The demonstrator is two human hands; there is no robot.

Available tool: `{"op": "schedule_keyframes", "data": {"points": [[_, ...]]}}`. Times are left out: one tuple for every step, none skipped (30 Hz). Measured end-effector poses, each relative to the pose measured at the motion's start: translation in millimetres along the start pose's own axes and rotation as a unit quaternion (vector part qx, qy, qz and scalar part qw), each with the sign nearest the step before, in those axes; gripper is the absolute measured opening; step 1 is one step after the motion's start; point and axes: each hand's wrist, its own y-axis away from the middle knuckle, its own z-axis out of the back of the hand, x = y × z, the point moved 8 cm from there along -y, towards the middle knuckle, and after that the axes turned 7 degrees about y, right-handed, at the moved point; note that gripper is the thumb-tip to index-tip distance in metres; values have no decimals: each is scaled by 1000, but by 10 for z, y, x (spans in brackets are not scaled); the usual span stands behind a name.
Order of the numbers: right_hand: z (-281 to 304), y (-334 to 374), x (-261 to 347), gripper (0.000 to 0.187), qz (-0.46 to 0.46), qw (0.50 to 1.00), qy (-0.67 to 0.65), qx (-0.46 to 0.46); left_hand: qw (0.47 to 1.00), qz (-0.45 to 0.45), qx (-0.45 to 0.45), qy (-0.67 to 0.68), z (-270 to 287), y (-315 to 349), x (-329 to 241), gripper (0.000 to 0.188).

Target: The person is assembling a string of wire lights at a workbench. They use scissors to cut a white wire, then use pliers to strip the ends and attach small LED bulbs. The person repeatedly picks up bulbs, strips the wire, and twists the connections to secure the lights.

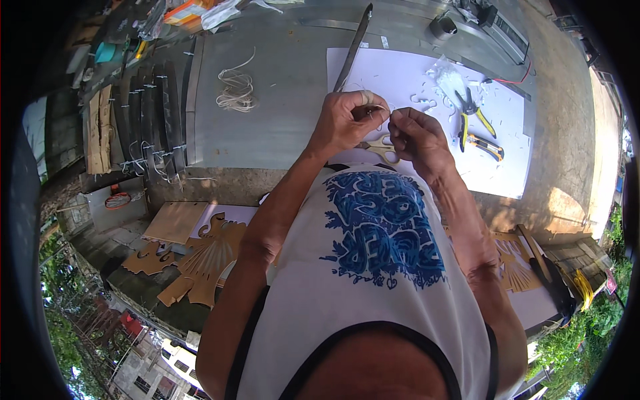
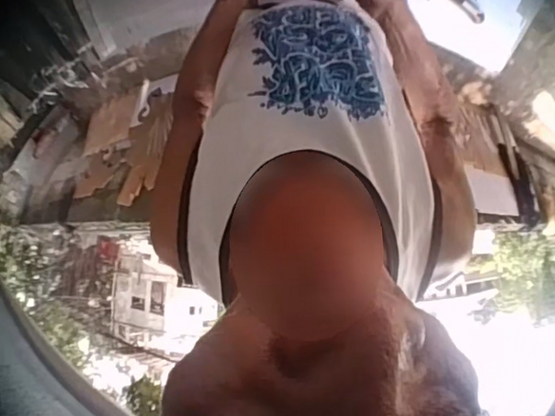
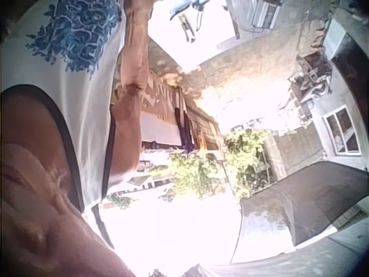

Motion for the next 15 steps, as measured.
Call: {"op": "schedule_keyframes", "data": {"points": [[46, 18, 177, 19, 118, 984, 124, -46, 1000, 2, 3, 30, 1, -30, 27, 10], [29, 84, 337, 19, 230, 937, 246, -90, 998, 5, 5, 60, 10, -58, 58, 10], [-48, 195, 492, 20, 335, 861, 360, -131, 996, 8, 6, 90, 14, -71, 74, 10], [-77, 266, 538, 24, 342, 824, 429, -140, 997, 33, 22, 63, 29, -60, 108, 10], [-119, 326, 585, 25, 396, 777, 465, -148, 996, 42, 26, 74, 25, -58, 111, 11], [-154, 372, 616, 27, 448, 725, 499, -156, 995, 51, 30, 85, 19, -61, 122, 11], [-200, 420, 627, 29, 497, 668, 529, -161, 993, 60, 33, 95, 14, -59, 139, 12], [-211, 417, 618, 30, 514, 647, 540, -162, 993, 57, 41, 100, 6, -62, 141, 12], [-230, 423, 620, 29, 525, 632, 550, -151, 992, 53, 48, 104, 0, -62, 145, 13], [-245, 435, 625, 29, 536, 616, 559, -139, 991, 50, 55, 109, -9, -63, 146, 13], [-265, 444, 620, 28, 547, 601, 569, -127, 992, 50, 59, 102, -12, -64, 145, 13], [-264, 440, 617, 28, 551, 598, 570, -121, 992, 49, 63, 94, -15, -66, 139, 14], [-265, 435, 613, 28, 554, 595, 571, -115, 993, 49, 66, 87, -16, -66, 135, 14], [-267, 434, 608, 28, 557, 591, 573, -110, 993, 47, 70, 88, -21, -69, 136, 14], [-258, 418, 604, 24, 554, 600, 566, -109, 992, 46, 74, 88, -24, -72, 139, 14]]}}
